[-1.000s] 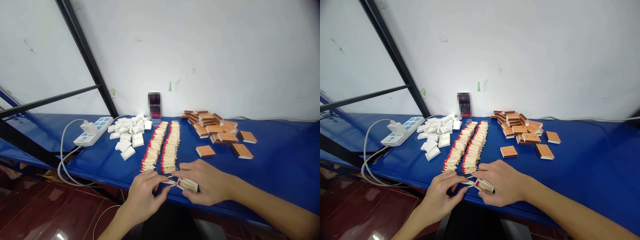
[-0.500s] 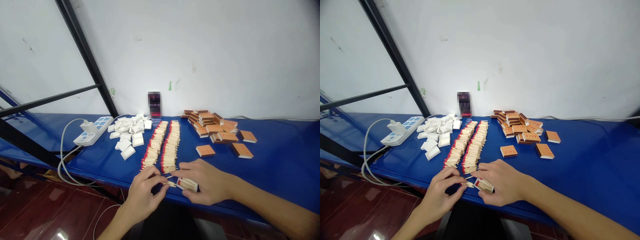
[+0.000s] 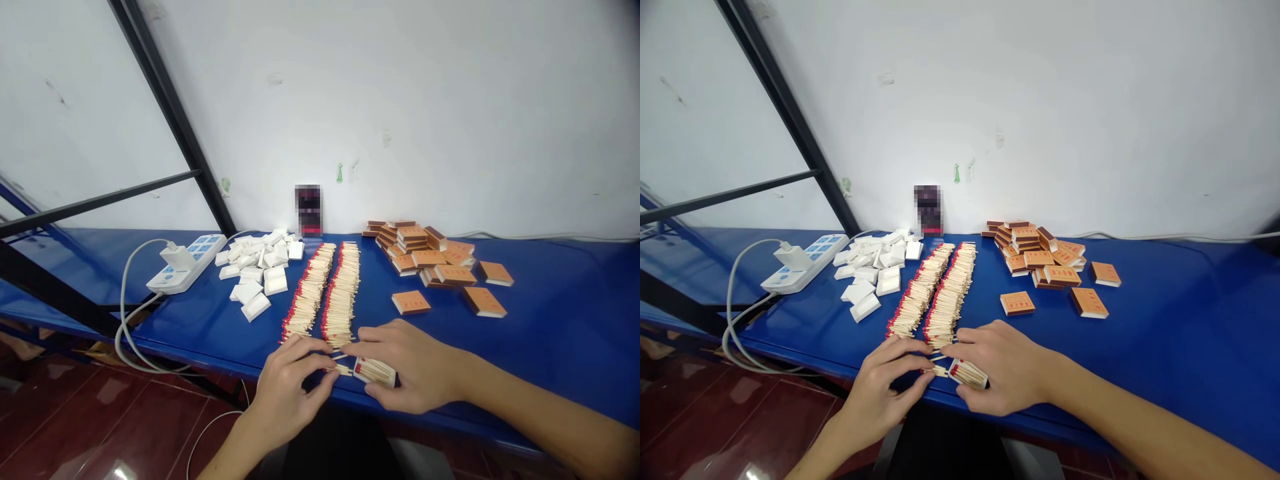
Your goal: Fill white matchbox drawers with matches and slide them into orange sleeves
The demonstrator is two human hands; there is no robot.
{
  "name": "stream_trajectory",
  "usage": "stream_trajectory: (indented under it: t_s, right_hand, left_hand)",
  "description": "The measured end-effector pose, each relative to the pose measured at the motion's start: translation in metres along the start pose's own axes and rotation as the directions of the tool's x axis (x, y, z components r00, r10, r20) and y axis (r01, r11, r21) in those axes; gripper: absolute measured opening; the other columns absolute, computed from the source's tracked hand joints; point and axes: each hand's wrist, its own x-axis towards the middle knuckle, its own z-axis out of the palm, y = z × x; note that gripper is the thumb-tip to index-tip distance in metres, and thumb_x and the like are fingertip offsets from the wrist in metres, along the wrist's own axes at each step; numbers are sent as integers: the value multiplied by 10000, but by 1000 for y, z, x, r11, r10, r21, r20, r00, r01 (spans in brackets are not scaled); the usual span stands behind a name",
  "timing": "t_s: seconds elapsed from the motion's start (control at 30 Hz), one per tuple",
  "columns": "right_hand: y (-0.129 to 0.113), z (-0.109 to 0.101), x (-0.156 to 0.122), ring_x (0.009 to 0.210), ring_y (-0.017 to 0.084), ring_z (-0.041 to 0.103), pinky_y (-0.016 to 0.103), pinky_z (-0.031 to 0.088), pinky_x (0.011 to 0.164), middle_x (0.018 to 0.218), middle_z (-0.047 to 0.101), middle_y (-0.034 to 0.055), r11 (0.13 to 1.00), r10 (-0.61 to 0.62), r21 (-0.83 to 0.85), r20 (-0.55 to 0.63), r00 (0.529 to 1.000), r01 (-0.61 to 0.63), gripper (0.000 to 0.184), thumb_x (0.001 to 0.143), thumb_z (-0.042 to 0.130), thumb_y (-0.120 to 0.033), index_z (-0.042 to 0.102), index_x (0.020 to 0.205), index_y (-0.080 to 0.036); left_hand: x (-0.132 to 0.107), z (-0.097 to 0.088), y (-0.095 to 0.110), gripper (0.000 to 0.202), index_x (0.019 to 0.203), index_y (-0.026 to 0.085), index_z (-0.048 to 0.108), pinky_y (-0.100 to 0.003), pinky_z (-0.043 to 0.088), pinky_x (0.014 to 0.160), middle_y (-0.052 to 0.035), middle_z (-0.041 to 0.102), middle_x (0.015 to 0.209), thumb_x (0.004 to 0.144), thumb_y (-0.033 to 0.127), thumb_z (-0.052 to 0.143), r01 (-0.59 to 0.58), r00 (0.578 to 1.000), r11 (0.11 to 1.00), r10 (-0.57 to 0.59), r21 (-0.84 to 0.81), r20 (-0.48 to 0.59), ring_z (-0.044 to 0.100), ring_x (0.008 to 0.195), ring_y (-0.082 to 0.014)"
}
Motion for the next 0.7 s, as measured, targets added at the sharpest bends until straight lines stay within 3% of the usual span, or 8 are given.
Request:
stream_trajectory:
  t_s: [0.7]
  right_hand:
    - [1, -1, 0, 671, 149, 525, 274, 253, 589, 836, 586, 14, 1000, -8, 1, 12, 1000, 8, 380, 843, 600, -303, 671, 1211, -233]
  left_hand:
    - [1, 0, -1, 83, 921, 223, 735, -294, 491, 787, -3, 745, 922, 905, 148, 703, -13, 1000, 1000, 14, -24, 8, 673, 824, -155]
